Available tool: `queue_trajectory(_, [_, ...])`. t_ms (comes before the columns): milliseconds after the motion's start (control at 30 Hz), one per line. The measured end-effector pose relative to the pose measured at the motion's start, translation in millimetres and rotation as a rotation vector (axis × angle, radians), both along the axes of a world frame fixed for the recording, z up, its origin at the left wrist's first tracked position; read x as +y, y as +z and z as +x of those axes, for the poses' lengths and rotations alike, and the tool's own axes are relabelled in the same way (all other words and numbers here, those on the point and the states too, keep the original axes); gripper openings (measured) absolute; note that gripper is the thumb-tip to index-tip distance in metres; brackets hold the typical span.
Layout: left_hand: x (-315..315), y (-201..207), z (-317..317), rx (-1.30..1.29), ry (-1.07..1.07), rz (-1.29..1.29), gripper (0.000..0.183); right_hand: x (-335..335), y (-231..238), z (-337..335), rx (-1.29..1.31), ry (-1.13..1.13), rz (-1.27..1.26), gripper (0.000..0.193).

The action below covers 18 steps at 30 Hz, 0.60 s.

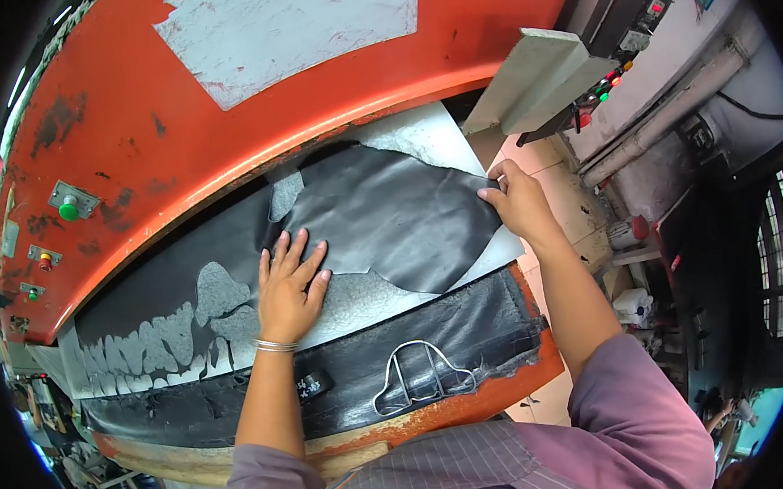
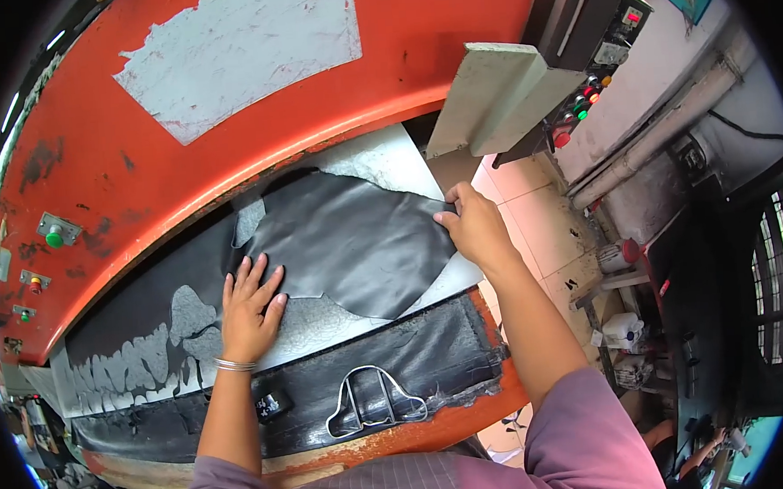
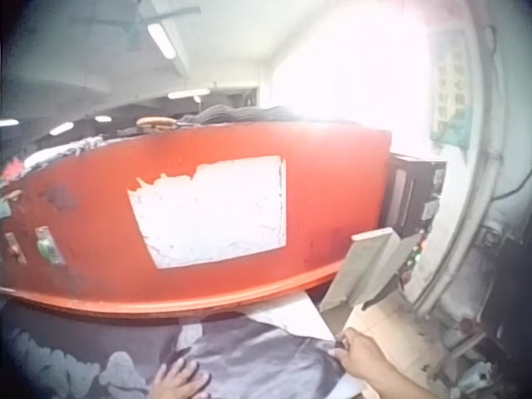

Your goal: Using a hydraulic clicker press and metal dies to cut shoe components from a sheet of leather.

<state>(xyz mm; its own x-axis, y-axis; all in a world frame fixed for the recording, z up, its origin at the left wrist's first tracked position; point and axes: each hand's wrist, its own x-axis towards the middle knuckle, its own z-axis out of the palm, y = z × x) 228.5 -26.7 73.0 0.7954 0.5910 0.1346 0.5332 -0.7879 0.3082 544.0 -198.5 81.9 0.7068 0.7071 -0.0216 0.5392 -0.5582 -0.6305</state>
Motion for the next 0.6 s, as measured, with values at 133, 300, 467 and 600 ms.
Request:
queue_trajectory(133, [-5.7, 0.1, -4.9, -0.004, -0.037, -0.007, 0.04, -25.0, -13.9, 1.3, 0.092, -0.031, 0.133, 0.026])
queue_trajectory(300, [-11.0, -1.0, -5.6, -0.142, 0.073, 0.043, 0.05, -78.8, 5.6, -37.3, -0.122, -0.174, 0.078, 0.029])
queue_trajectory(467, [-6.2, -15.5, -5.1, -0.198, 0.092, -0.018, 0.043, -84.7, 38.3, -143.0, -0.018, 0.678, -0.13, 0.075])
queue_trajectory(600, [-4.0, -22.8, -4.7, -0.234, 0.237, 0.145, 0.04, -92.0, 23.5, -183.9, -0.028, 0.82, -0.288, 0.08])
